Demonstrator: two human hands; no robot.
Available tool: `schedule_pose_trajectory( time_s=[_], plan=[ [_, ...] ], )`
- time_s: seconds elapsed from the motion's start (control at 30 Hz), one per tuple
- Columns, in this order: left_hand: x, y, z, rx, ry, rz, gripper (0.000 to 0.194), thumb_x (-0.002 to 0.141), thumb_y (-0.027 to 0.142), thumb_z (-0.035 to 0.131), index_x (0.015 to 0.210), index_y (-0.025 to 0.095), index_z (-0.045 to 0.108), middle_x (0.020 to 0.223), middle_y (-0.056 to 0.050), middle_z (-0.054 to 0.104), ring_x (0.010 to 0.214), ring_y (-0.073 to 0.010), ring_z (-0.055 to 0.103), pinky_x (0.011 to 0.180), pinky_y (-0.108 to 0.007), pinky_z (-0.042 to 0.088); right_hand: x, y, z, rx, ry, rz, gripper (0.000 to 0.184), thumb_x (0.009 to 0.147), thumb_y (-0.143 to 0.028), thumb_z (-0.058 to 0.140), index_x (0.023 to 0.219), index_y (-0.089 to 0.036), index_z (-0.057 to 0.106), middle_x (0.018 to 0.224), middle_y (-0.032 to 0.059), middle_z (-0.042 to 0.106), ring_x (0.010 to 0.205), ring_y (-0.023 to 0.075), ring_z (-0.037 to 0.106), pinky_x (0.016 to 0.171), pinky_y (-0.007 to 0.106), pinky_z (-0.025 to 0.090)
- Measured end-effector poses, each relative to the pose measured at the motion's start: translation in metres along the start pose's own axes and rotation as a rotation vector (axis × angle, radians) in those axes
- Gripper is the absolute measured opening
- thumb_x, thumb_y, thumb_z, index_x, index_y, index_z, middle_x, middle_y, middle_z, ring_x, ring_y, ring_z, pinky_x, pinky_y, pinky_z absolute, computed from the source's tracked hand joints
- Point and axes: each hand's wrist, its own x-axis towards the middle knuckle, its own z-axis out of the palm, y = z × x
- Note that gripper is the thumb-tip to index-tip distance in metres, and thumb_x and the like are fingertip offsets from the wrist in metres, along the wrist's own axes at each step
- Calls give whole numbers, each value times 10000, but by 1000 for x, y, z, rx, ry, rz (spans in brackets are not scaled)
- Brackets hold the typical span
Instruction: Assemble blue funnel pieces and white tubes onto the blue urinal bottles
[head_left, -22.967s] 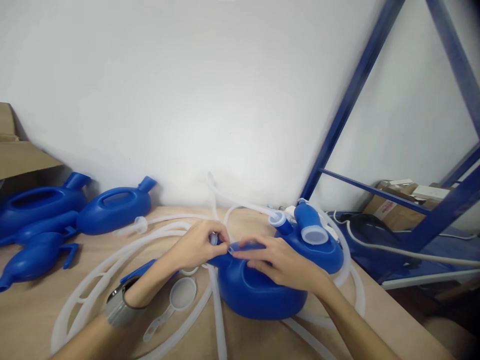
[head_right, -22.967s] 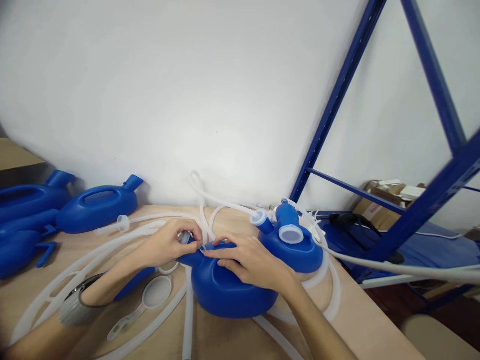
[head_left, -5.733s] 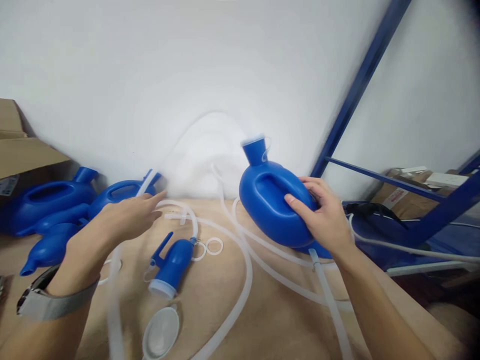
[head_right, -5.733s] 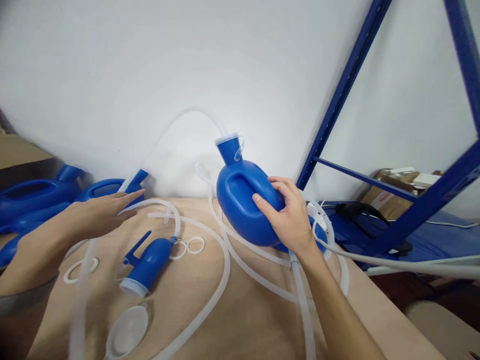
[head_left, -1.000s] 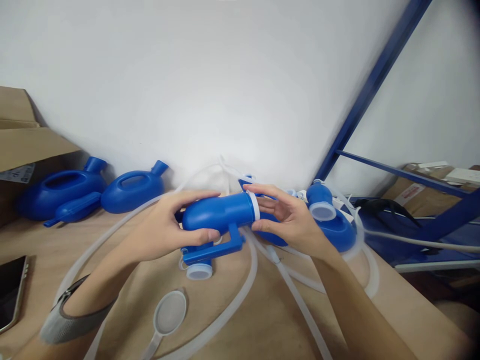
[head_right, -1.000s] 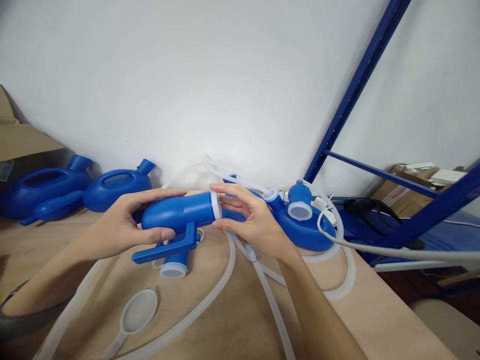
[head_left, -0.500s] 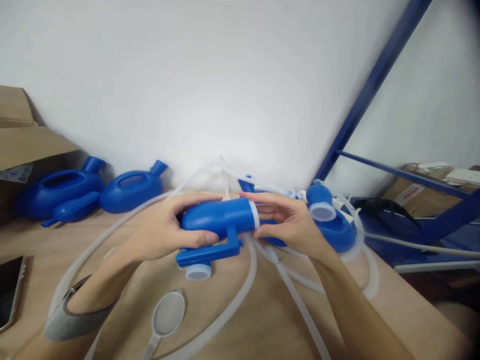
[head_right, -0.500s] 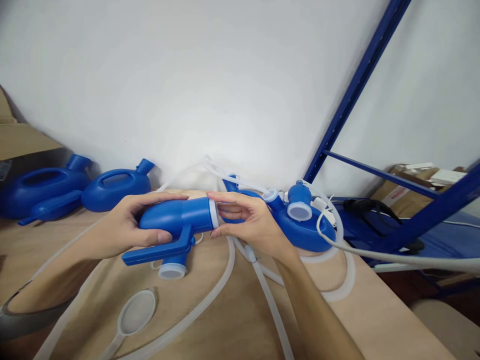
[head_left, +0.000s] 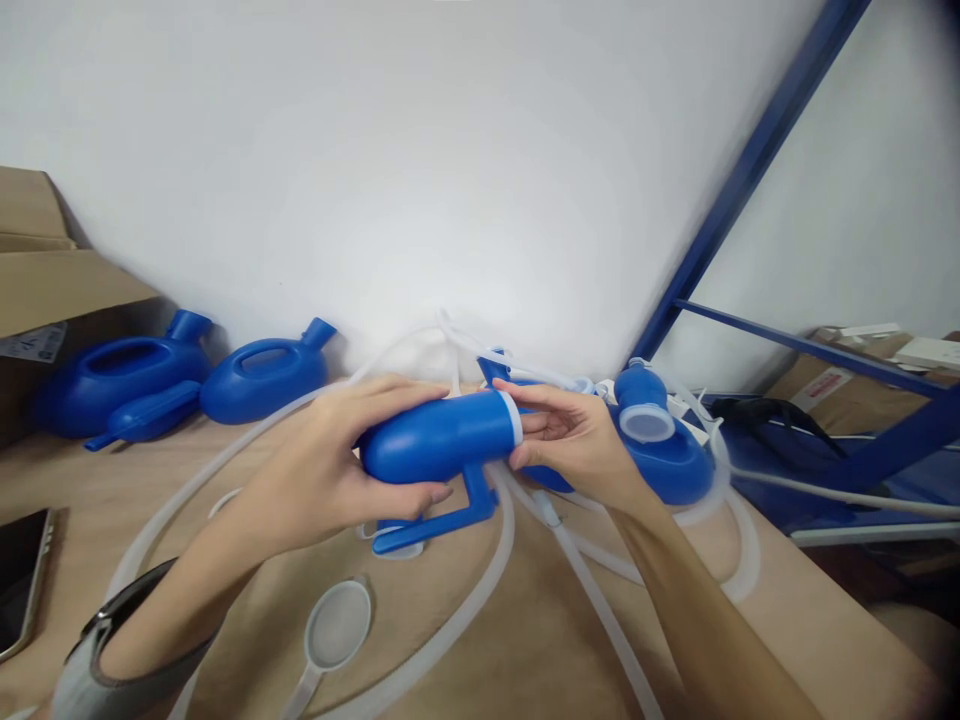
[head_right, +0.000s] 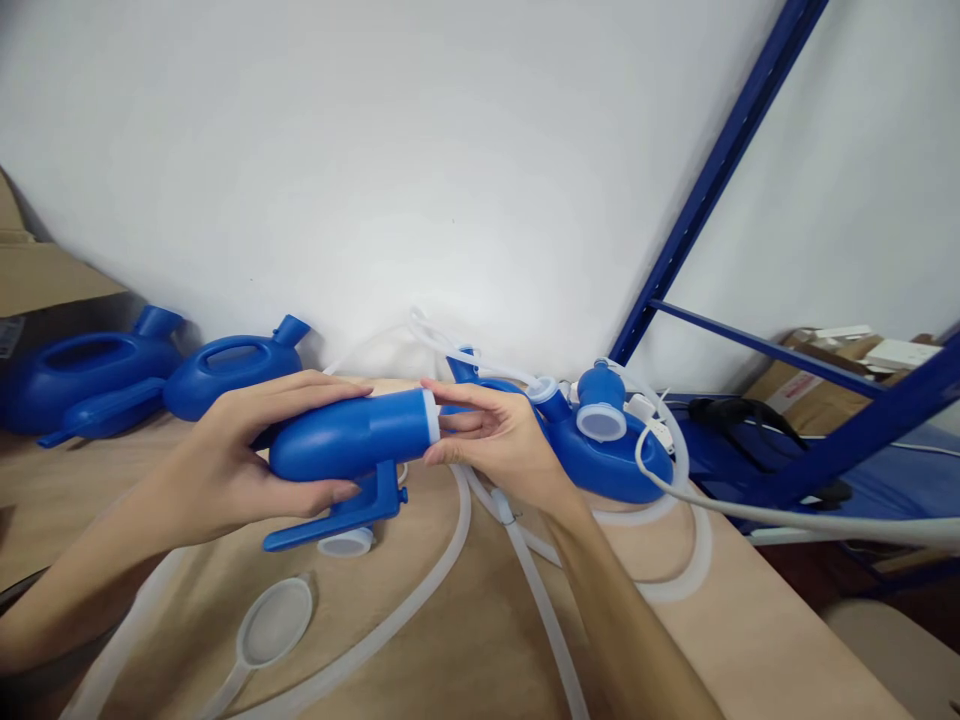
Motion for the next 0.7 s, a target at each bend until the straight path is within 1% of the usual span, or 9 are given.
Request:
schedule_pose_trajectory(
  time_s=[0.1, 0.2, 0.3, 0.37, 0.47, 0.53, 0.57, 0.63, 0.7],
  plan=[
    [-2, 2, 0, 131, 7, 103, 583, 848, 508, 776, 1355, 237, 673, 1318, -98, 715, 1127, -303, 709, 977, -406, 577, 3, 2, 0, -67, -9, 25, 689, 610, -472, 980, 1214, -216, 766, 920, 41, 826, 908, 278, 799, 844, 417, 674],
    [-5, -1, 2, 228, -45, 185, 497, 912, 455, 723, 1363, 256, 664, 1348, -92, 699, 1148, -298, 705, 976, -401, 573, 6, 6, 4, -184, -27, 122, 559, 734, -677, 826, 1016, -195, 790, 818, 25, 791, 777, 226, 782, 728, 340, 672],
    [-8, -5, 4, 318, -103, 230, 518, 923, 418, 719, 1408, 259, 630, 1380, -95, 683, 1195, -315, 686, 1007, -420, 556, 9, 15, 8, -215, -48, 222, 636, 808, -819, 638, 806, -193, 749, 693, 21, 739, 666, 211, 746, 691, 344, 657],
    [-9, -8, 2, 369, -140, 234, 538, 916, 420, 722, 1423, 275, 617, 1399, -86, 674, 1204, -320, 682, 1003, -415, 554, 10, 21, 10, -231, -67, 277, 684, 829, -859, 559, 762, -197, 720, 662, 29, 724, 641, 216, 733, 701, 355, 643],
    [-10, -12, -8, 399, -196, 195, 537, 910, 456, 707, 1419, 314, 617, 1410, -64, 668, 1180, -310, 695, 950, -380, 562, 7, 20, 15, -346, -3, 302, 690, 923, -830, 422, 789, -206, 683, 722, 48, 744, 669, 216, 732, 704, 340, 603],
    [-10, -16, -18, 382, -198, 129, 570, 904, 527, 690, 1429, 319, 614, 1390, -61, 681, 1151, -309, 706, 900, -363, 569, 2, 14, 23, -531, 47, 261, 619, 1000, -737, 382, 820, -212, 654, 751, 40, 744, 697, 198, 721, 707, 313, 559],
    [-10, -19, -24, 367, -186, 87, 594, 896, 566, 684, 1432, 318, 616, 1371, -60, 692, 1130, -308, 712, 873, -355, 572, -1, 10, 29, -638, 34, 231, 567, 1024, -685, 398, 830, -213, 646, 752, 28, 738, 704, 187, 709, 706, 299, 534],
    [-11, -25, -36, 342, -143, 9, 643, 863, 627, 697, 1420, 313, 631, 1319, -61, 715, 1085, -309, 718, 840, -351, 571, -8, 6, 43, -806, -108, 181, 475, 1042, -604, 461, 858, -216, 662, 747, 1, 725, 708, 168, 686, 700, 282, 493],
    [-12, -30, -46, 342, -96, -42, 661, 828, 650, 724, 1387, 304, 656, 1259, -64, 734, 1042, -309, 718, 846, -361, 564, -17, 11, 59, -881, -340, 104, 370, 1030, -554, 542, 972, -228, 707, 837, -5, 745, 753, 162, 687, 718, 276, 491]
  ],
)
